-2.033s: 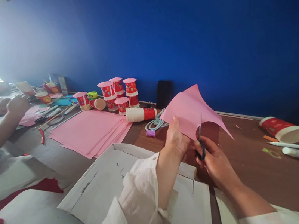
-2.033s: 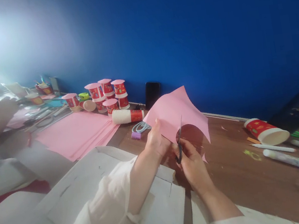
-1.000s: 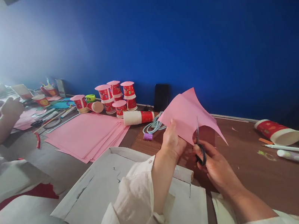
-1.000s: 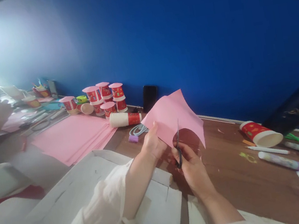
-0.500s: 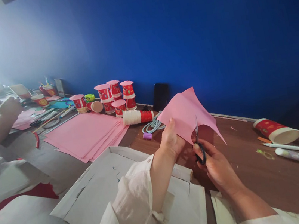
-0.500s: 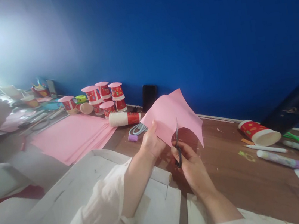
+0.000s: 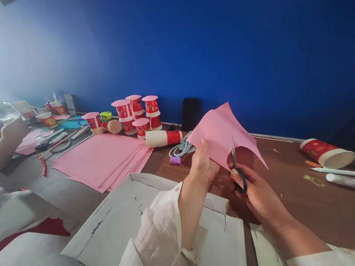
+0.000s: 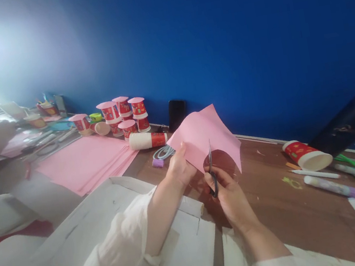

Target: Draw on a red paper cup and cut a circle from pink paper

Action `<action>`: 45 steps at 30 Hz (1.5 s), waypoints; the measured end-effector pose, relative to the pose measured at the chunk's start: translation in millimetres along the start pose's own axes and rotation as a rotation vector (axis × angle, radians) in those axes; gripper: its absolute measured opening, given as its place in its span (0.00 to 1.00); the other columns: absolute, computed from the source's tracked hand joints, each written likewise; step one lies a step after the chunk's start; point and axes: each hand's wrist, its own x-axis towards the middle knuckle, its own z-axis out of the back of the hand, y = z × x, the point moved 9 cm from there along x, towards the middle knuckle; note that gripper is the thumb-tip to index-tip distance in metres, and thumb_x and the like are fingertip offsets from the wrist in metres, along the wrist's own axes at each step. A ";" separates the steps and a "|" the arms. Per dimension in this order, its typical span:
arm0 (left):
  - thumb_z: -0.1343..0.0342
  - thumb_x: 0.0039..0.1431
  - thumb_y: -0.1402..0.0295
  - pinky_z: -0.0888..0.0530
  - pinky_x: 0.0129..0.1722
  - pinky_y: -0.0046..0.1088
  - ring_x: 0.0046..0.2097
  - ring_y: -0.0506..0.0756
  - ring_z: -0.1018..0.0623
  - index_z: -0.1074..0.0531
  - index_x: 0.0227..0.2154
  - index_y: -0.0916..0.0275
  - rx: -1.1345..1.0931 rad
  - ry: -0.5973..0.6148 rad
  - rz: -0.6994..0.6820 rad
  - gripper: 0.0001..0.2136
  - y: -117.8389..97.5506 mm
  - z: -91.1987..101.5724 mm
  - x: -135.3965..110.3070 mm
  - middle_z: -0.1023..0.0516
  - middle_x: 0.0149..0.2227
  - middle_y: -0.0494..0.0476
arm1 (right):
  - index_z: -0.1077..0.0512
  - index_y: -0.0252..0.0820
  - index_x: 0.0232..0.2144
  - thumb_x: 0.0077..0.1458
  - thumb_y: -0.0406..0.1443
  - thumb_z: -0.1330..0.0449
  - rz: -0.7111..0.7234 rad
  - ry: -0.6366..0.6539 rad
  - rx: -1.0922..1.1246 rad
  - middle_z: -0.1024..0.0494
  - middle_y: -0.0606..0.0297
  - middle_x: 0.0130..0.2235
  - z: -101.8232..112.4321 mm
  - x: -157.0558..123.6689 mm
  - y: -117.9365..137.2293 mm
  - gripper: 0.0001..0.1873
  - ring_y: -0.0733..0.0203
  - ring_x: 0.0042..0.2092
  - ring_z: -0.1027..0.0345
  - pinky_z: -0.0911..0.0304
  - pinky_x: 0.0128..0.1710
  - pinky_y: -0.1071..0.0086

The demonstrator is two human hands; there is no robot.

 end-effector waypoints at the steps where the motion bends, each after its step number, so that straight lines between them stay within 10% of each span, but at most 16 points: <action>1: 0.52 0.65 0.65 0.26 0.52 0.39 0.45 0.59 0.20 0.29 0.44 0.71 0.004 0.000 0.003 0.14 0.1 0.0 0.0 0.20 0.44 0.69 | 0.28 0.50 0.46 0.47 0.52 0.34 -0.002 0.003 0.007 0.30 0.70 0.28 -0.4 -0.1 0.2 0.26 0.68 0.29 0.39 0.48 0.22 0.76; 45: 0.50 0.64 0.70 0.26 0.53 0.37 0.49 0.59 0.21 0.26 0.42 0.71 0.025 0.026 -0.013 0.11 -14.3 -4.2 -0.8 0.21 0.46 0.69 | 0.27 0.46 0.49 0.46 0.53 0.34 0.012 0.050 -0.118 0.32 0.69 0.25 5.7 -1.2 14.3 0.30 0.65 0.28 0.39 0.47 0.24 0.73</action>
